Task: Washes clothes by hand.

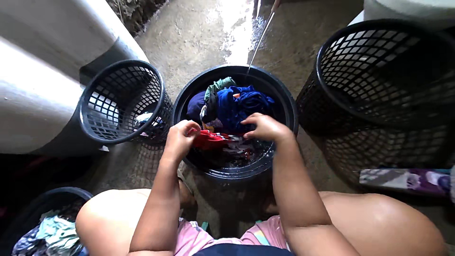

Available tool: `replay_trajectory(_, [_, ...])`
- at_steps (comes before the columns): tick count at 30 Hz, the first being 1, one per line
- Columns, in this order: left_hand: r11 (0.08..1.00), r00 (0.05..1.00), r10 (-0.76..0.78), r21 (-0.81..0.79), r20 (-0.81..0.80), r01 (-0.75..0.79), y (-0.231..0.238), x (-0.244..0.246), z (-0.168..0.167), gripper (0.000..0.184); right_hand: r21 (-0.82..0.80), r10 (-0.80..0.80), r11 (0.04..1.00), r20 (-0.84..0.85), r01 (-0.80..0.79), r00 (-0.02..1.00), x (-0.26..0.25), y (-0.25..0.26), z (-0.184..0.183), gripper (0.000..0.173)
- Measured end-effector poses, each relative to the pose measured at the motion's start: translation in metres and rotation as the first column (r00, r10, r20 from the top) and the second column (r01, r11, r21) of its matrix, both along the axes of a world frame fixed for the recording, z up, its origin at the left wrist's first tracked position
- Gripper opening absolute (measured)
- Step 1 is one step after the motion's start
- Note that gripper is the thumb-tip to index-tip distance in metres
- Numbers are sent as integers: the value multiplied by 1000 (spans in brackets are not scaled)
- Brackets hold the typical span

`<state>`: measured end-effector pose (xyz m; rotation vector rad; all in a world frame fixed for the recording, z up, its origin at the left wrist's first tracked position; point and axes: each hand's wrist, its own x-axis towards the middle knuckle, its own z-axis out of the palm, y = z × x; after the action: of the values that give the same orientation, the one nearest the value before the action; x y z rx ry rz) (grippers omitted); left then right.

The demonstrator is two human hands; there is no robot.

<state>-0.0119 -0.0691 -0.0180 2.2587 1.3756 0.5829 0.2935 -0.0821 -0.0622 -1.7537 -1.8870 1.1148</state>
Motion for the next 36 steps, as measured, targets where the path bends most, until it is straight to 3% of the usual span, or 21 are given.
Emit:
replay_trajectory(3, [994, 990, -108, 35, 85, 106, -7, 17, 2, 9, 68, 165, 986, -244, -153, 956, -53, 6, -2, 66])
replay_trajectory(4, [992, 985, -123, 51, 121, 118, -7, 20, 1, 9, 93, 200, 979, -305, -180, 931, -65, 7, -6, 61])
replay_trajectory(7, [995, 965, -83, 76, 249, 66, -3, 21, -8, 11, 133, 182, 981, -347, -144, 920, -78, 10, -11, 20])
replay_trajectory(9, [999, 949, -32, 35, 313, 22, 2, 17, -22, 16, 137, 178, 981, -385, -135, 906, -70, 11, -3, 16])
replay_trajectory(12, [982, 960, -53, -161, 276, 100, 0, 13, -25, 25, 171, 158, 982, -475, -85, 866, -60, 5, 14, 13])
replay_trajectory(16, [877, 982, -104, -451, 156, 164, -3, 16, -34, 28, 228, 111, 973, -560, 24, 821, -51, -3, 29, 11])
replay_trajectory(19, [849, 992, -90, -514, 89, 123, -2, 14, -49, 12, 214, 87, 977, -495, 24, 865, -52, -7, 39, 15])
replay_trajectory(22, [855, 988, -58, -517, -145, -26, 1, 11, -40, 28, 236, 11, 969, -356, 78, 934, -57, -4, 32, 25])
replay_trajectory(24, [853, 987, 17, -513, -160, -98, -1, 6, -33, 34, 236, 22, 971, -235, 35, 972, -54, 1, 18, 47])
replay_trajectory(26, [824, 994, 110, -559, -3, -93, -4, -2, -35, 35, 91, 73, 994, -124, -62, 990, -50, 2, 4, 60])
replay_trajectory(28, [789, 951, 210, -613, 228, -28, -10, -1, -43, 32, -112, 95, 989, -25, -97, 995, -53, -2, -20, 43])
replay_trajectory(31, [774, 851, 258, -625, 457, 101, -15, 4, -37, 32, -504, 245, 845, 66, -180, 967, -67, -11, -43, 44])
replay_trajectory(33, [769, 806, 232, -610, 545, 192, -18, 4, -20, 31, -593, 290, 785, 97, -179, 952, -76, -16, -48, 54])
replay_trajectory(36, [768, 676, 242, -563, 696, 305, -23, -2, 4, 33, -530, 208, 833, 33, -160, 978, -86, -16, -48, 55])
